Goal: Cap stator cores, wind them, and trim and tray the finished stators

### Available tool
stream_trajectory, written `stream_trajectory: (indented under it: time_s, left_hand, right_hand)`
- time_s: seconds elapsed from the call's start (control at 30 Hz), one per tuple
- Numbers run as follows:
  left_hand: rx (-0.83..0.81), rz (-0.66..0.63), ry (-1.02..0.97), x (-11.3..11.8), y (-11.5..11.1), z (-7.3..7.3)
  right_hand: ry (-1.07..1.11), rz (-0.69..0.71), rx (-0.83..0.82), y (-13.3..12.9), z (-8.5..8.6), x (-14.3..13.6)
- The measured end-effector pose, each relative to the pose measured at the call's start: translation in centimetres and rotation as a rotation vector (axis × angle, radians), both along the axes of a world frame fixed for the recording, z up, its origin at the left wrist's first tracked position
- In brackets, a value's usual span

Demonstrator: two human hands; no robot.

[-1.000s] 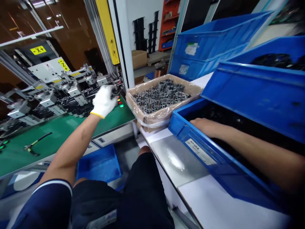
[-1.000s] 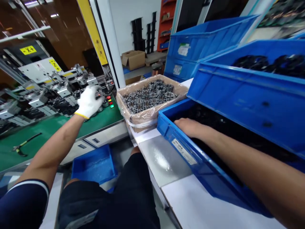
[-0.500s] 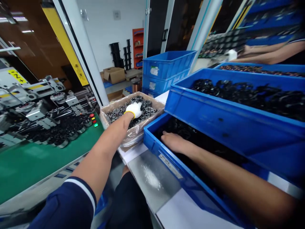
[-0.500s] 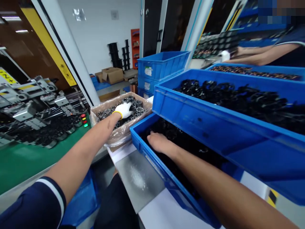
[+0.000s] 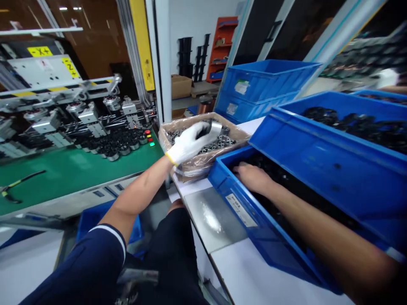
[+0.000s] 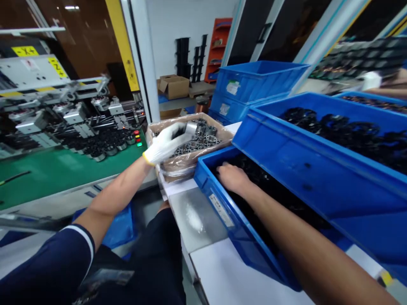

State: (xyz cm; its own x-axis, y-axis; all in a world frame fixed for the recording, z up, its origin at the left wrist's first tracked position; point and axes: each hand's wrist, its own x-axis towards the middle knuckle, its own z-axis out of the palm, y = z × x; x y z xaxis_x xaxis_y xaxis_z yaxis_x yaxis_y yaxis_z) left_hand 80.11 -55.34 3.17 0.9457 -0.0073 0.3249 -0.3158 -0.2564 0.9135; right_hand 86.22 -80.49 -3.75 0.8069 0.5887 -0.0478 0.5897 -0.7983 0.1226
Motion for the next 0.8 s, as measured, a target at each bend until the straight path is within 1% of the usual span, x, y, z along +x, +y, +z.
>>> stream_trajectory:
  time_s: [0.03, 0.1, 0.17, 0.2, 0.23, 0.27, 0.3, 0.33, 0.37, 0.43, 0.5, 0.57, 0.6, 0.67, 0.73, 0.8]
  left_hand:
    - [-0.084, -0.013, 0.005, -2.8, 0.7, -1.3]
    - [-0.257, 0.000, 0.050, -8.5, 2.1, -4.4]
    - [-0.484, 0.032, 0.128, -13.4, 3.1, -7.1]
    - [-0.608, 0.033, 0.176, -15.3, 3.5, -8.1]
    - [-0.727, 0.025, 0.221, -16.9, 3.9, -8.8]
    - [-0.825, 0.009, 0.259, -18.1, 4.2, -9.1]
    - [-0.898, -0.008, 0.285, -19.0, 4.5, -9.3]
    - [-0.938, -0.023, 0.298, -19.6, 4.8, -9.2]
    - [-0.938, -0.034, 0.298, -20.0, 5.0, -9.0]
    - [-0.901, -0.045, 0.284, -20.5, 5.1, -8.6]
    - [-0.858, -0.057, 0.265, -20.8, 4.7, -8.4]
    - [-0.840, -0.081, 0.246, -21.1, 4.1, -8.5]
    - [-0.840, -0.098, 0.242, -21.3, 3.7, -8.6]
    - [-0.838, -0.119, 0.255, -21.4, 2.9, -8.8]
    - [-0.803, -0.144, 0.265, -21.3, 2.1, -8.7]
    - [-0.704, -0.186, 0.244, -21.1, 1.4, -8.1]
  right_hand:
    - [-0.046, 0.015, 0.026, -0.2, -0.1, 0.2]
    - [-0.133, 0.036, 0.060, -0.5, 0.0, 0.6]
    - [-0.219, 0.038, 0.081, -0.4, 0.6, 0.7]
    - [-0.288, 0.036, 0.106, -0.1, 1.2, 0.6]
    - [-0.380, 0.051, 0.153, 0.5, 1.9, 0.1]
    - [-0.475, 0.088, 0.226, 1.3, 2.6, -0.7]
    - [-0.554, 0.150, 0.324, 2.4, 3.3, -1.9]
    - [-0.607, 0.240, 0.443, 3.6, 4.0, -3.5]
    - [-0.612, 0.343, 0.563, 4.9, 4.6, -5.3]
    - [-0.549, 0.527, 0.759, 7.2, 5.4, -9.5]
    - [-0.512, 0.684, 0.883, 8.7, 5.6, -13.4]
    - [-0.475, 0.809, 0.950, 9.2, 5.2, -16.2]
    - [-0.448, 0.850, 0.966, 9.1, 5.0, -17.0]
    - [-0.402, 0.885, 0.968, 8.6, 4.4, -17.9]
    - [-0.376, 0.891, 0.988, 8.0, 4.1, -17.8]
    - [-0.357, 0.877, 1.017, 7.8, 3.7, -17.4]
